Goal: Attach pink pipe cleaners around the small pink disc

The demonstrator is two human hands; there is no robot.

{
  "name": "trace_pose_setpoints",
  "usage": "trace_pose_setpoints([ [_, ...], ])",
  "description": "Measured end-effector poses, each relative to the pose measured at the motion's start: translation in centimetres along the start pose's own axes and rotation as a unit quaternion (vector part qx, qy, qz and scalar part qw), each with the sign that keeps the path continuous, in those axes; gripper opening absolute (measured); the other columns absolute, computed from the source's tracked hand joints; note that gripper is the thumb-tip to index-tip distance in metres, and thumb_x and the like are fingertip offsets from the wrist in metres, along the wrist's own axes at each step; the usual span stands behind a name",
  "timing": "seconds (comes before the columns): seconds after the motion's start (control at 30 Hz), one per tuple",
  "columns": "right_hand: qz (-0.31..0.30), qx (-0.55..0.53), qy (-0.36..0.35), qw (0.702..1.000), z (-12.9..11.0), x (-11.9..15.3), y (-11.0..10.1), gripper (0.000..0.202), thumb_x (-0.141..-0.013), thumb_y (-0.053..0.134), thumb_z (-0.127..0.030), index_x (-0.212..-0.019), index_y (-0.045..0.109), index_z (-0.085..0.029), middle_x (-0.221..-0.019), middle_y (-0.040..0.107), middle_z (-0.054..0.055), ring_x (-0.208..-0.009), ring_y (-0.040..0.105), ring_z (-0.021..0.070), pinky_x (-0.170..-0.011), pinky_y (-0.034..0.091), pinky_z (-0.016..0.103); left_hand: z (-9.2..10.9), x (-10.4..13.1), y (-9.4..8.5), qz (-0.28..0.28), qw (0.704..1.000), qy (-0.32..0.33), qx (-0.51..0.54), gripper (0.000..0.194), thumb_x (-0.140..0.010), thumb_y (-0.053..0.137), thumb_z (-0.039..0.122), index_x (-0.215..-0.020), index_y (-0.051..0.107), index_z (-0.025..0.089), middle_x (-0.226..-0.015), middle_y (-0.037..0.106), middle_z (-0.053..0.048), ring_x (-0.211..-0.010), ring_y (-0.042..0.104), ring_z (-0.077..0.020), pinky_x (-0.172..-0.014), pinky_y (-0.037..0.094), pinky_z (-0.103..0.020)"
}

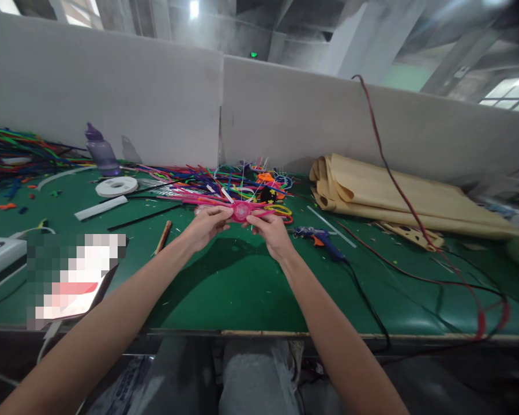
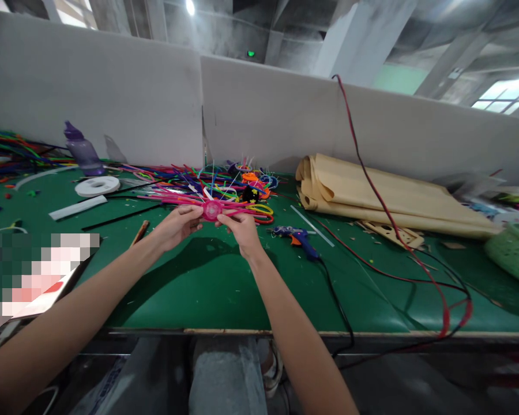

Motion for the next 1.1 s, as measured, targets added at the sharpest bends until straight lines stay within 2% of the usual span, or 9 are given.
trace_pose_setpoints([
  [0.13, -0.052, -0.01, 0.038, 0.998, 0.2, 0.3, 0.8, 0.029, -0.066, 0.07, -0.04, -0.084, 0.071, -0.018, -0.077, 0.069, 0.005, -0.072, 0.061, 0.0164, -0.053, 0.035, 0.025, 0.4, 0.2, 0.2, -0.014, 0.998, 0.023, -0.063, 0.024, -0.061, 0.076, 0.035, -0.067, 0.065, 0.016, -0.069, 0.062, 0.0, -0.066, 0.056, -0.0092, -0.065, 0.043, -0.024],
  [0.23, -0.073, -0.018, 0.047, 0.996, 0.1, 0.4, 1.1, 0.028, -0.064, 0.071, -0.04, -0.082, 0.071, -0.019, -0.073, 0.067, 0.003, -0.069, 0.059, 0.0154, -0.052, 0.033, 0.024, 0.4, 0.3, 0.5, -0.036, 0.994, 0.032, -0.097, 0.026, -0.064, 0.074, 0.039, -0.067, 0.064, 0.015, -0.068, 0.06, 0.0, -0.068, 0.057, -0.0101, -0.067, 0.044, -0.024],
  [0.43, -0.036, -0.044, 0.065, 0.996, 0.5, 0.3, 0.8, 0.024, -0.06, 0.074, -0.039, -0.074, 0.071, -0.019, -0.068, 0.065, 0.002, -0.069, 0.057, 0.0147, -0.055, 0.036, 0.024, 0.3, 0.3, 0.6, -0.038, 0.994, 0.041, -0.094, 0.027, -0.062, 0.075, 0.039, -0.066, 0.063, 0.015, -0.071, 0.059, -0.001, -0.072, 0.057, -0.012, -0.067, 0.045, -0.025],
  [0.67, -0.004, -0.058, 0.07, 0.996, 0.9, 0.4, 0.7, 0.025, -0.059, 0.076, -0.038, -0.078, 0.072, -0.022, -0.081, 0.068, 0.002, -0.069, 0.056, 0.0128, -0.057, 0.038, 0.024, 0.1, 0.4, 0.7, -0.036, 0.994, 0.037, -0.091, 0.027, -0.059, 0.077, 0.039, -0.065, 0.063, 0.016, -0.069, 0.058, 0.001, -0.068, 0.053, -0.0097, -0.066, 0.044, -0.024],
  [0.77, 0.005, -0.063, 0.067, 0.996, 0.9, 0.4, 0.6, 0.026, -0.058, 0.076, -0.037, -0.078, 0.072, -0.021, -0.08, 0.068, 0.002, -0.066, 0.054, 0.0119, -0.055, 0.037, 0.024, 0.0, 0.4, 0.8, -0.034, 0.995, 0.036, -0.084, 0.027, -0.058, 0.078, 0.038, -0.063, 0.062, 0.016, -0.066, 0.055, 0.003, -0.065, 0.051, -0.008, -0.064, 0.044, -0.023],
  [1.0, -0.045, -0.042, 0.036, 0.997, 0.3, 0.4, 1.2, 0.029, -0.065, 0.071, -0.04, -0.085, 0.072, -0.019, -0.075, 0.068, 0.004, -0.068, 0.058, 0.0142, -0.05, 0.033, 0.024, -0.2, 0.3, 0.6, -0.027, 0.996, 0.037, -0.078, 0.03, -0.06, 0.077, 0.039, -0.079, 0.066, 0.018, -0.076, 0.06, 0.0, -0.071, 0.056, -0.0103, -0.065, 0.044, -0.023],
  [1.1, -0.052, -0.016, 0.026, 0.998, -0.2, 0.5, 1.3, 0.029, -0.067, 0.07, -0.041, -0.085, 0.071, -0.018, -0.075, 0.068, 0.004, -0.065, 0.061, 0.015, -0.05, 0.034, 0.025, 0.0, 0.3, 0.3, -0.018, 0.994, 0.042, -0.098, 0.029, -0.061, 0.076, 0.04, -0.076, 0.067, 0.017, -0.077, 0.061, -0.001, -0.072, 0.056, -0.0104, -0.065, 0.044, -0.023],
])
Point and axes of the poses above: each hand's wrist, its own x-axis away from the middle knuckle, its own y-axis out of the palm, z = x × y, the point moved 7 cm from there along -x, towards the middle knuckle
